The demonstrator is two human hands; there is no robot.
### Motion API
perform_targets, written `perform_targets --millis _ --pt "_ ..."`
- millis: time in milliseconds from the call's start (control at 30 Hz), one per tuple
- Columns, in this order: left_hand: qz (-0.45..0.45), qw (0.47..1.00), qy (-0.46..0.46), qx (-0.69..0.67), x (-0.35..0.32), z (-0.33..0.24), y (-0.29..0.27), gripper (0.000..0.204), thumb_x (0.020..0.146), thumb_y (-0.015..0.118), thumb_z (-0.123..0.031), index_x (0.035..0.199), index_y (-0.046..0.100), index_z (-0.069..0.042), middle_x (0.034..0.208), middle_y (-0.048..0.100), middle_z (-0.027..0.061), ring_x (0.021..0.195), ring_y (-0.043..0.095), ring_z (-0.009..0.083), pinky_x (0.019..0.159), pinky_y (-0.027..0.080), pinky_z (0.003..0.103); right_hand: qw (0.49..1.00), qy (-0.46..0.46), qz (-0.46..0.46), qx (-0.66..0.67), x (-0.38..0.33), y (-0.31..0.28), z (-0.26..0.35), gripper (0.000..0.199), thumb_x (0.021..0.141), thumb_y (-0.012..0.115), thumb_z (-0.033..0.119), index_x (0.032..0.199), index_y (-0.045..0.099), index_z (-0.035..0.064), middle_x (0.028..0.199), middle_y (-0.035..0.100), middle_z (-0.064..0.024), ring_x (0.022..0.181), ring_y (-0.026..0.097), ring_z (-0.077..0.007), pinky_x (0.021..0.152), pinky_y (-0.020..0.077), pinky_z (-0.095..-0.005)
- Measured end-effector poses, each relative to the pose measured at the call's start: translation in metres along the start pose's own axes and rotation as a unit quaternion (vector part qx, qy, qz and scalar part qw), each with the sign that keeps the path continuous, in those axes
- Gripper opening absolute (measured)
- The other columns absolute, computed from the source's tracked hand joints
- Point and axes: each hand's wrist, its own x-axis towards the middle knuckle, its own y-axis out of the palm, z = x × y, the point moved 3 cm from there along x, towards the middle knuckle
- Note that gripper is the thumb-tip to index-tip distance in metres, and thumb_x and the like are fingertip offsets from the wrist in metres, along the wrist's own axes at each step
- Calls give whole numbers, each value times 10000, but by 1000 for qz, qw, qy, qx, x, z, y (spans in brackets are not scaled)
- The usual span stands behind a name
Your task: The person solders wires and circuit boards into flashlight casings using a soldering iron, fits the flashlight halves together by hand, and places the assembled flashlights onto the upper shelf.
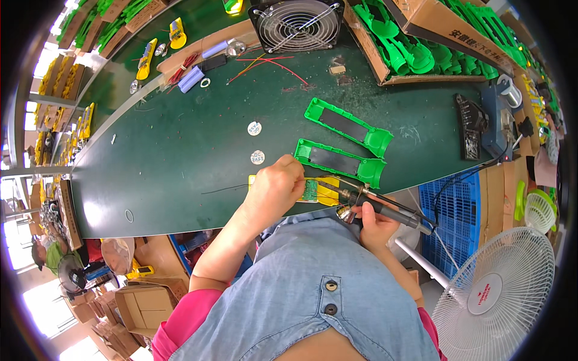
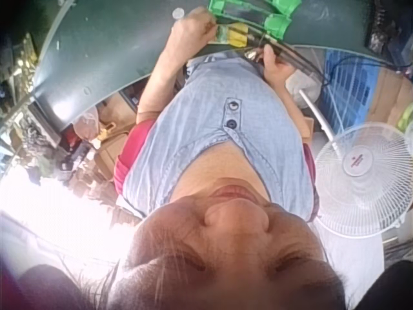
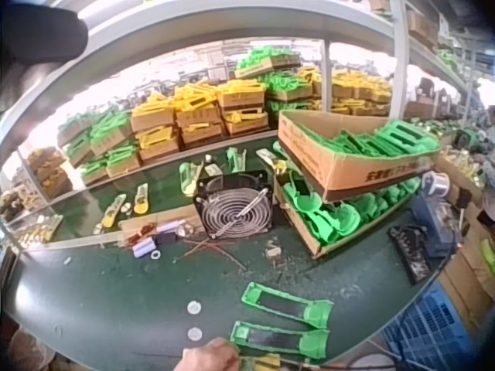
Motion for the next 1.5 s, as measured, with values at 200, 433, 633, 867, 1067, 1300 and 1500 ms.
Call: perform_targets --millis 200,433,633,867,1067,1300,1500 --pt "22 1000 -3 -9 2 3 -1 85 682 621 11 707 541 -4 849 600 99 731 611 260 631 505 316 1000 1 2 2 0 1 -4 245 772 600 -50 1009 540 -35 956 572 -130 715 616 -174 616 545 -272" --pt "32 999 -3 -5 3 3 -1 81 687 620 1 713 544 0 851 597 101 727 607 265 637 500 322 1000 0 7 7 1 5 -3 248 773 601 -45 1010 526 -41 956 570 -137 721 616 -172 621 551 -275" --pt "41 999 8 7 5 3 -2 72 701 611 -19 719 544 2 830 585 105 700 593 276 615 488 335 1000 5 18 1 1 4 -2 244 772 604 -35 996 509 -38 938 576 -143 714 619 -174 622 550 -277" --pt "48 999 16 11 7 5 -1 55 704 598 -17 717 547 0 801 577 105 675 584 277 599 476 338 1000 17 12 -2 1 4 -3 253 771 606 -30 999 498 -37 941 575 -150 711 623 -177 617 547 -275" --pt "52 998 20 15 8 4 -2 53 704 598 -19 716 549 1 798 576 104 676 584 273 605 475 337 998 57 -5 13 1 5 -1 245 781 597 -20 1009 507 -38 927 587 -146 683 632 -185 557 531 -255" --pt "53 998 19 13 8 5 -1 54 707 598 -27 716 551 0 802 577 103 680 584 271 610 475 337 998 -2 -55 -36 4 -1 5 253 789 616 75 993 511 -33 824 616 -162 601 615 -185 499 476 -248" --pt "56 998 15 15 9 4 -2 45 710 595 -26 722 559 -1 801 576 103 679 584 271 609 474 336 999 -38 -9 -8 2 -1 9 216 802 576 -6 1008 520 -40 863 604 -148 671 636 -186 575 534 -254"
